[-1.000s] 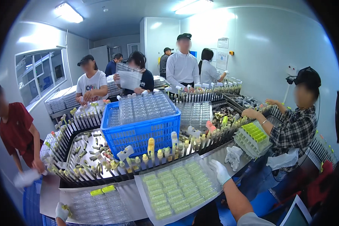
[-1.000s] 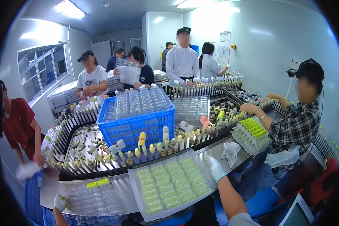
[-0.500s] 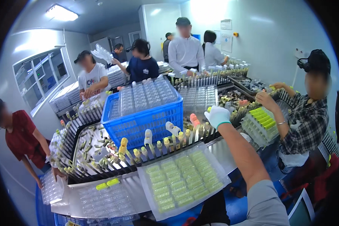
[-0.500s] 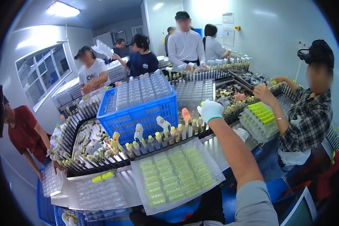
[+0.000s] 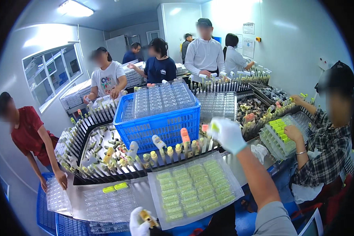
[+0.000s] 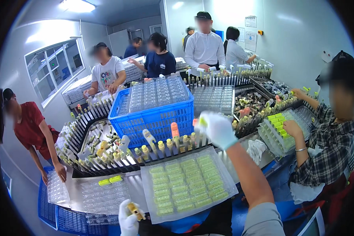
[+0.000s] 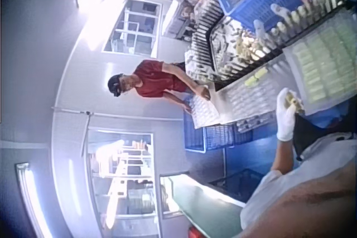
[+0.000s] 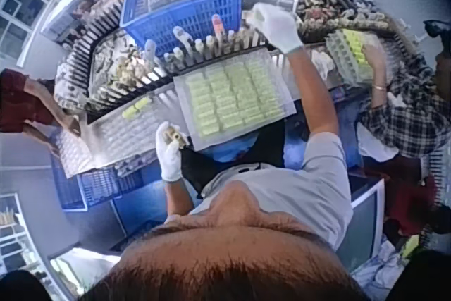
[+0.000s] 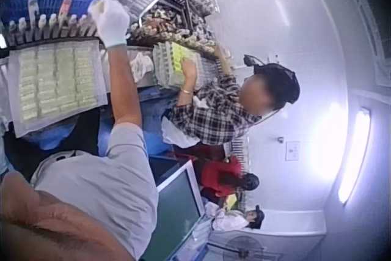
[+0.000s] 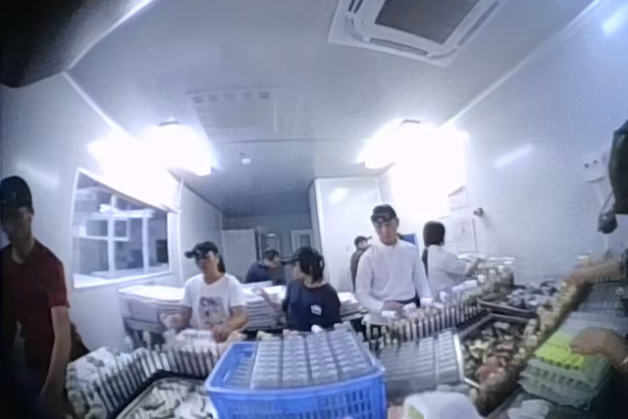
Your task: The person removes plastic parts from a conveyor line by hand, arranges them into transparent plastic packaging trays, and stacks the filled trays.
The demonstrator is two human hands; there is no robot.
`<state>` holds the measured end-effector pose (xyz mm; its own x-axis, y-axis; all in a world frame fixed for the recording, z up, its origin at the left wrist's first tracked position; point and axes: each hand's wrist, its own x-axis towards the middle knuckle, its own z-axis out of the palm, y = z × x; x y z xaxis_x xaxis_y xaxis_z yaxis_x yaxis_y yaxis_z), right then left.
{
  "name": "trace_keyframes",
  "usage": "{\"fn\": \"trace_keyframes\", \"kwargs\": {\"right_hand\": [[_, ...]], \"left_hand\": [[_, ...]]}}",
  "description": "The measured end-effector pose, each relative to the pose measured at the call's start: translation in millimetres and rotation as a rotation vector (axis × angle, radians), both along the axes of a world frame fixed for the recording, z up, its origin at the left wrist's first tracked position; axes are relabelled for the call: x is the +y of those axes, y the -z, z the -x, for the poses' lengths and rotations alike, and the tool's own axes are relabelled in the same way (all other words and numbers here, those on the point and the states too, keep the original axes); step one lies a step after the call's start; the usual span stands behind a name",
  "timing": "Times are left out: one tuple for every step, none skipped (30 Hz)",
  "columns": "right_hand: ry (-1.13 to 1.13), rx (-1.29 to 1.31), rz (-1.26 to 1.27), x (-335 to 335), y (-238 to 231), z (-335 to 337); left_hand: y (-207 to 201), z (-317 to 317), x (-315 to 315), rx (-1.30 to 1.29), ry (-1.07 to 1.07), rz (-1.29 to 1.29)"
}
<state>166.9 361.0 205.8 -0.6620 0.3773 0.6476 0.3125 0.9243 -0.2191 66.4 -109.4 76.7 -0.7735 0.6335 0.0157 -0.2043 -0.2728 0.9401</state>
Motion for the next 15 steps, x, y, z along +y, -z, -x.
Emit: {"fn": "trace_keyframes", "kwargs": {"right_hand": [[-0.095, 0.015, -0.037, -8.0, 31.1, -11.8], [-0.140, -0.150, -0.008, -16.2, 47.1, -24.0], [-0.178, -0.291, -0.028, -12.0, 69.3, -27.4], [-0.207, -0.323, -0.058, -4.4, 95.7, -28.9], [-0.204, -0.403, -0.041, -0.1, 106.8, -23.0], [-0.203, -0.483, -0.024, 3.5, 118.3, -17.2], [-0.209, -0.480, -0.015, 8.9, 131.5, -13.4], [-0.176, -0.464, 0.012, 14.8, 144.3, -11.9], [-0.163, -0.448, 0.040, 13.6, 152.2, -7.6], [-0.180, -0.457, -0.050, 16.4, 157.4, -5.9], [-0.184, -0.377, -0.099, 17.7, 160.5, -11.1], [-0.178, -0.301, -0.152, 15.0, 158.0, -20.0], [-0.217, -0.299, -0.139, -5.9, 149.2, -19.5], [-0.248, -0.213, -0.096, -30.7, 127.3, -26.0], [-0.274, -0.125, -0.052, -51.1, 108.2, -33.0]], "left_hand": [[13.0, -0.1, 9.2, 0.036, 0.013, -0.004], [11.0, -4.1, 18.8, -0.022, 0.048, 0.067], [16.0, -8.3, 32.1, 0.014, 0.060, 0.039], [21.5, -12.5, 44.0, 0.050, 0.073, 0.016], [10.4, -16.5, 52.8, 0.137, 0.078, 0.083], [20.3, -16.1, 60.2, 0.088, 0.050, 0.074], [15.2, -19.7, 68.5, 0.030, 0.062, 0.097], [8.7, -22.4, 77.5, -0.028, 0.071, 0.120], [11.9, -22.0, 78.6, 0.081, 0.069, 0.151], [17.0, -20.1, 80.7, 0.189, 0.069, 0.185], [12.5, -23.1, 88.0, 0.251, 0.033, 0.203], [4.2, -28.8, 96.6, 0.256, 0.042, 0.236], [-0.9, -32.2, 99.0, 0.301, 0.042, 0.258], [-5.9, -31.9, 100.2, 0.346, 0.048, 0.272], [-10.6, -29.9, 99.9, 0.342, 0.024, 0.283]]}}
